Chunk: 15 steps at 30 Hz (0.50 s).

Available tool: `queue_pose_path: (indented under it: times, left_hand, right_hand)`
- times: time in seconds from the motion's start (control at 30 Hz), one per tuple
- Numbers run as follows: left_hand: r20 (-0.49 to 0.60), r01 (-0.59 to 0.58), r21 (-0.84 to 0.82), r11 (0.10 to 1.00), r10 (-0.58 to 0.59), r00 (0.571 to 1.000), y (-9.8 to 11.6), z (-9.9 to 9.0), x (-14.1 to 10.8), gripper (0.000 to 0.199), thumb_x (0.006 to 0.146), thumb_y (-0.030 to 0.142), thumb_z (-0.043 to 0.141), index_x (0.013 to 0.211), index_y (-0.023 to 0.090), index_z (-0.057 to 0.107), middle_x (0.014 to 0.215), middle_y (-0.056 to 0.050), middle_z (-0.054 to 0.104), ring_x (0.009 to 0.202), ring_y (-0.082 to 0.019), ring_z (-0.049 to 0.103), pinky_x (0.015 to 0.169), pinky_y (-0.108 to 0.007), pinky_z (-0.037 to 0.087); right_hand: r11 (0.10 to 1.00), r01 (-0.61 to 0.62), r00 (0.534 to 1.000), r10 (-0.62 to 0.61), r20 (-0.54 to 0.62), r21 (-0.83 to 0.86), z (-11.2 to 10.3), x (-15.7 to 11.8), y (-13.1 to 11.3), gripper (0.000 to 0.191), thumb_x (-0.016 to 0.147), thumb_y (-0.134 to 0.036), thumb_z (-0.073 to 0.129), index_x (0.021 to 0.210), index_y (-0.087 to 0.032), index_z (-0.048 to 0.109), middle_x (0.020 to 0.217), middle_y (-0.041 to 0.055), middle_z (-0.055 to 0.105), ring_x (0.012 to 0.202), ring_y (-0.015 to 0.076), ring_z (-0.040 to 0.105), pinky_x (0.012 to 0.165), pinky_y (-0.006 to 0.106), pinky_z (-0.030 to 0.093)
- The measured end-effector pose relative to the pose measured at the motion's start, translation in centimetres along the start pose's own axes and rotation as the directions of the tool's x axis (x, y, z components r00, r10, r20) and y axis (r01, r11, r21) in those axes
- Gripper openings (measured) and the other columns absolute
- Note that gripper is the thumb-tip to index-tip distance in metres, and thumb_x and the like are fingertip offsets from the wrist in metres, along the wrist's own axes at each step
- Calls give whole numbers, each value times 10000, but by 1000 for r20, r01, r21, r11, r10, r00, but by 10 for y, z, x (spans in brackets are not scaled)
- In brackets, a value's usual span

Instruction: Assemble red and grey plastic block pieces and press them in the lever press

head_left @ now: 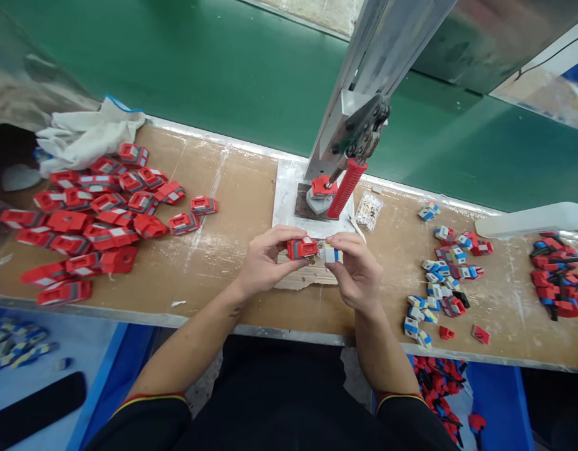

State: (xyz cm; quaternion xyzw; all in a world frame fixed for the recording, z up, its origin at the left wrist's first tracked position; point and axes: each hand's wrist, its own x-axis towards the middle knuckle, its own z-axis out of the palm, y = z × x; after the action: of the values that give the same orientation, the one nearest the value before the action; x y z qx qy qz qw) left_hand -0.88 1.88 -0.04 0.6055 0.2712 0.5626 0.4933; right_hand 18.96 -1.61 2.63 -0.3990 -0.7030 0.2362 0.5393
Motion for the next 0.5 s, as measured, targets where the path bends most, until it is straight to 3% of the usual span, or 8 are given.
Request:
queue_pose_path:
  times: [0.1, 0.2, 0.3, 0.4, 0.5]
  left_hand:
    - [21, -12, 47, 999, 11, 1000, 2, -1, 0, 380, 817, 286, 905, 1177, 240, 795, 1108, -97, 782, 1014, -194, 777, 854, -300, 669]
    - [48, 17, 25, 1000, -18, 999, 4, -4, 1, 395, 814, 336, 909, 1183, 243, 804, 1081, -95, 786, 993, -201, 777, 862, -314, 669]
    - [157, 140, -49, 989, -131, 979, 7, -8, 2, 409, 891, 453, 831, 1239, 240, 793, 1088, -107, 802, 956, -217, 791, 824, -319, 673]
    - [291, 272, -97, 957, -234, 927, 9, -11, 3, 443, 984, 564, 679, 1275, 247, 784, 1175, -120, 813, 1003, -241, 805, 833, -329, 674]
    - [319, 333, -116, 936, -282, 905, 12, -11, 5, 491, 1002, 621, 614, 1246, 237, 797, 1197, -124, 814, 1040, -266, 807, 849, -351, 677]
  right_hand:
    - [997, 40, 999, -39, 19, -60, 0, -1, -1, 392, 970, -159, 653, 1314, -346, 669, 1153, 73, 756, 1058, 245, 729, 799, 409, 648]
    - [996, 54, 999, -54, 6, -70, -1, -1, -2, 392, 982, -150, 619, 1320, -348, 649, 1159, 75, 754, 1088, 245, 734, 842, 431, 661]
    - [993, 87, 996, -87, 3, -84, 0, 1, -5, 367, 990, -132, 589, 1268, -364, 651, 1156, 64, 759, 1099, 243, 742, 899, 464, 662]
    - [984, 157, 987, -155, 31, -85, 2, 3, -8, 375, 989, -119, 577, 1249, -378, 656, 1143, 53, 770, 1070, 245, 748, 886, 476, 654]
    - [974, 214, 976, -209, 65, -80, 5, 4, -10, 413, 983, -102, 582, 1286, -373, 657, 1140, 59, 779, 1062, 245, 748, 873, 479, 652]
